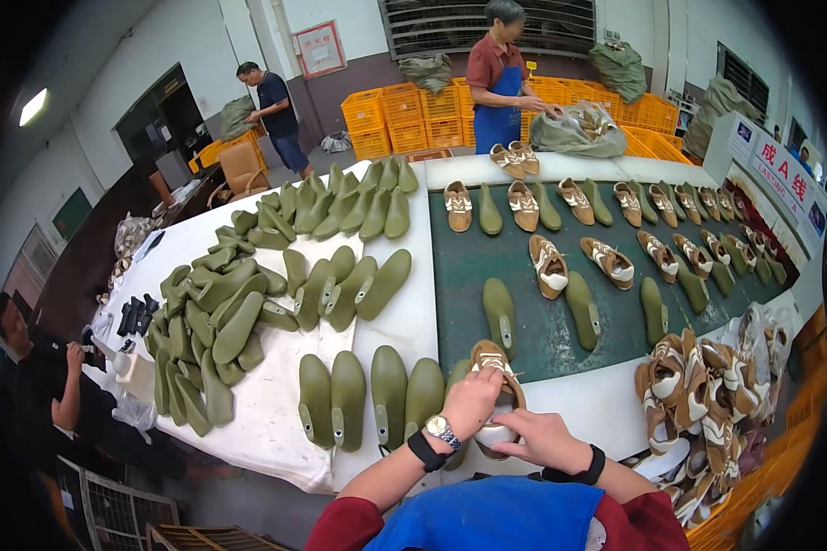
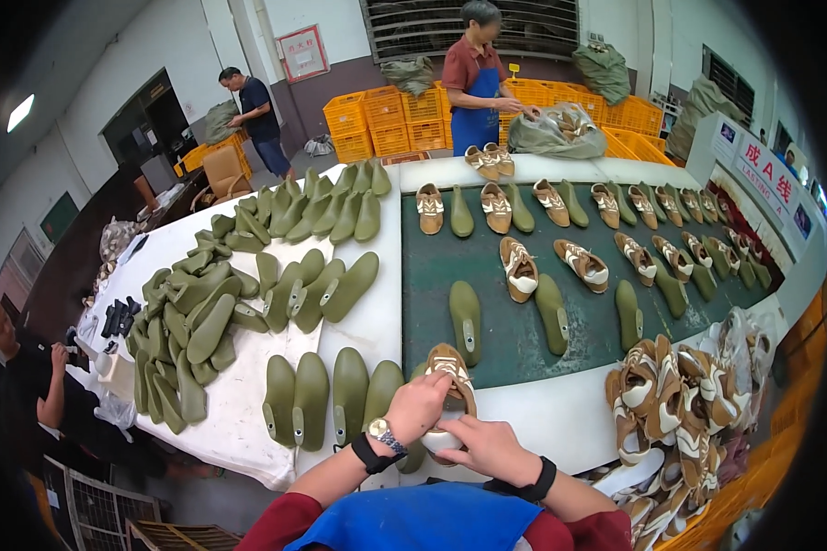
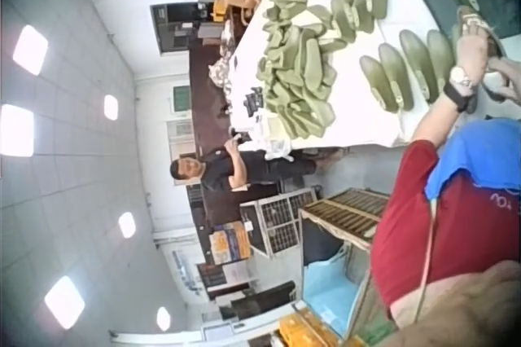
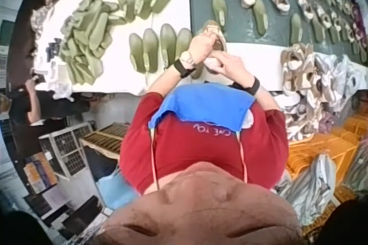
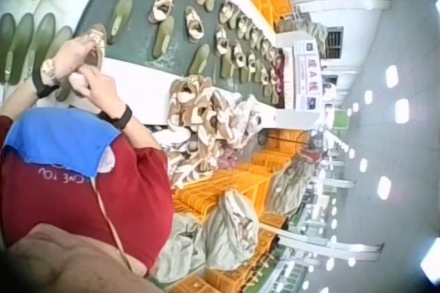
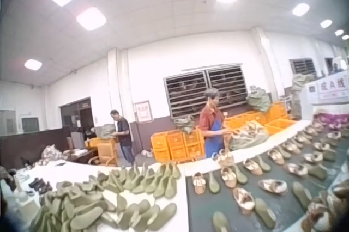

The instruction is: Manually assemble shoe components onto lasts and position them on a conveyor belt in a footwear factory.

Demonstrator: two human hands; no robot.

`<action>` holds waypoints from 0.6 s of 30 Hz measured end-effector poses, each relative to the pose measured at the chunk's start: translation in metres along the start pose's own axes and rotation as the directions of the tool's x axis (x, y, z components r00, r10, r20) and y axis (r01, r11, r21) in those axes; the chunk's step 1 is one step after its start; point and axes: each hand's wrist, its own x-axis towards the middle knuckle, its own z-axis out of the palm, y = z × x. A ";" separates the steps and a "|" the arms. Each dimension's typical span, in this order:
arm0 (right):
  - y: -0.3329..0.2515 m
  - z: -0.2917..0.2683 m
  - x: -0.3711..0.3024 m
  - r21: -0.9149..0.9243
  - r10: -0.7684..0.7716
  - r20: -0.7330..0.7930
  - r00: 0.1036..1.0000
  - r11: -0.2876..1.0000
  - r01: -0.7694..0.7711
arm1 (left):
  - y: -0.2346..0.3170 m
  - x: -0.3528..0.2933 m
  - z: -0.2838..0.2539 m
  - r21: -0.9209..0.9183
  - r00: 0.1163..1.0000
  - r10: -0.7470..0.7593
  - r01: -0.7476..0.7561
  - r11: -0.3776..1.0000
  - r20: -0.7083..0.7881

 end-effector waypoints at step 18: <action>0.258 0.068 0.359 -0.130 0.112 -0.421 0.900 0.975 -0.182 | -0.086 -0.134 0.041 0.129 0.867 -0.497 0.499 0.857 -0.045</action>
